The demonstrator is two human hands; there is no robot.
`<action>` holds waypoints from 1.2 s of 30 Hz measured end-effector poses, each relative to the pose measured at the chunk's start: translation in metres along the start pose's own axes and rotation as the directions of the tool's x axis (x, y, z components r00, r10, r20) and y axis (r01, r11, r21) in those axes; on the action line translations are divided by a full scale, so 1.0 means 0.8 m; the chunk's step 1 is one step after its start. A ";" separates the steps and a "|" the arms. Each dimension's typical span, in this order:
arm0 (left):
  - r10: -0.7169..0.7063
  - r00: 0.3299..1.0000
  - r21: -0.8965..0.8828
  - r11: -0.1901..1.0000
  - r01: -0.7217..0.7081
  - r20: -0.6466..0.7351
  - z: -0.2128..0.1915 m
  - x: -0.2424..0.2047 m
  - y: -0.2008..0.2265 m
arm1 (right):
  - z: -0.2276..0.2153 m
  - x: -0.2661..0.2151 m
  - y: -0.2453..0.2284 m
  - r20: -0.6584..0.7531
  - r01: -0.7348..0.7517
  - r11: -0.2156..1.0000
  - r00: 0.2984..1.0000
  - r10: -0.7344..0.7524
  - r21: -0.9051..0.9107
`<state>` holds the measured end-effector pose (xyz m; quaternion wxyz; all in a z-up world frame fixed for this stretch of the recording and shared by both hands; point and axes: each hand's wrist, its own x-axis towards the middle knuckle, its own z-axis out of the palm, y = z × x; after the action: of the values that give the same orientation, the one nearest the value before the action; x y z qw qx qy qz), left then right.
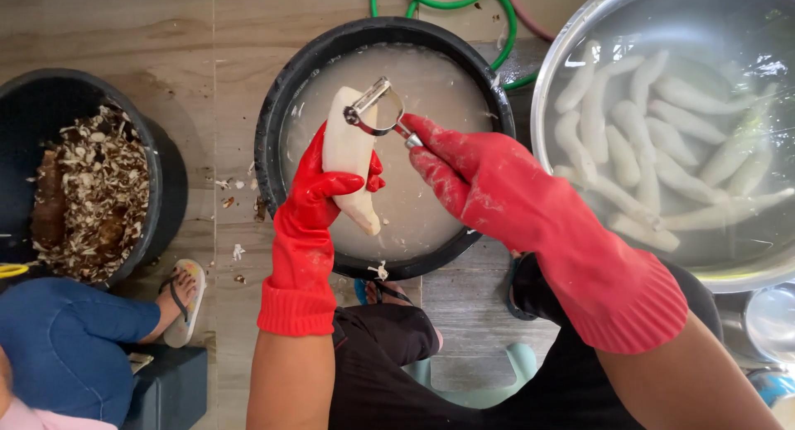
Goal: Peeling the outer skin off white radishes using a handheld peeler over a basin of water.
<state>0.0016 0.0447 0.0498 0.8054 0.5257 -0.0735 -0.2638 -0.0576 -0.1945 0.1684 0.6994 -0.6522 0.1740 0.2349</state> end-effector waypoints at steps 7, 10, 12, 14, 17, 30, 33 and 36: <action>0.175 0.981 -0.199 0.962 -0.189 -0.085 -0.061 0.010 0.003 | 0.017 0.019 0.002 -0.011 -0.374 0.726 0.886 0.464 0.578; 0.168 0.976 -0.157 0.969 -0.189 -0.139 -0.052 0.013 -0.015 | 0.022 0.031 0.007 -0.010 -0.394 0.762 0.886 0.464 0.513; 0.123 0.984 -0.152 0.978 -0.141 -0.126 -0.032 0.020 -0.021 | 0.029 0.036 0.013 -0.021 -0.399 0.773 0.883 0.469 0.493; 0.118 0.965 -0.127 0.980 -0.150 -0.235 -0.004 0.019 -0.014 | 0.048 0.040 0.017 -0.037 -0.404 0.801 0.884 0.466 0.443; 0.013 0.916 -0.348 0.923 -0.166 -0.401 0.000 0.022 0.012 | 0.071 0.029 0.035 -0.044 -0.407 0.832 0.889 0.455 0.376; -0.030 0.834 -0.378 0.900 -0.217 -0.551 -0.018 0.021 0.018 | 0.066 0.027 0.069 -0.144 -0.062 0.895 0.990 -0.003 -0.442; -0.017 0.863 -0.434 0.869 -0.237 -0.505 -0.002 0.018 0.028 | 0.089 0.023 0.027 -0.271 -0.403 0.914 0.887 0.374 -0.058; -0.227 0.567 -0.426 0.870 -0.248 -0.792 0.026 0.012 0.076 | 0.098 0.020 0.004 -0.216 -0.629 0.705 0.677 0.704 0.329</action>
<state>0.0226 0.0418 0.1111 0.8526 0.3625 0.3764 0.0074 -0.0512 -0.1145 0.1636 0.5950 -0.4875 0.5395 0.3425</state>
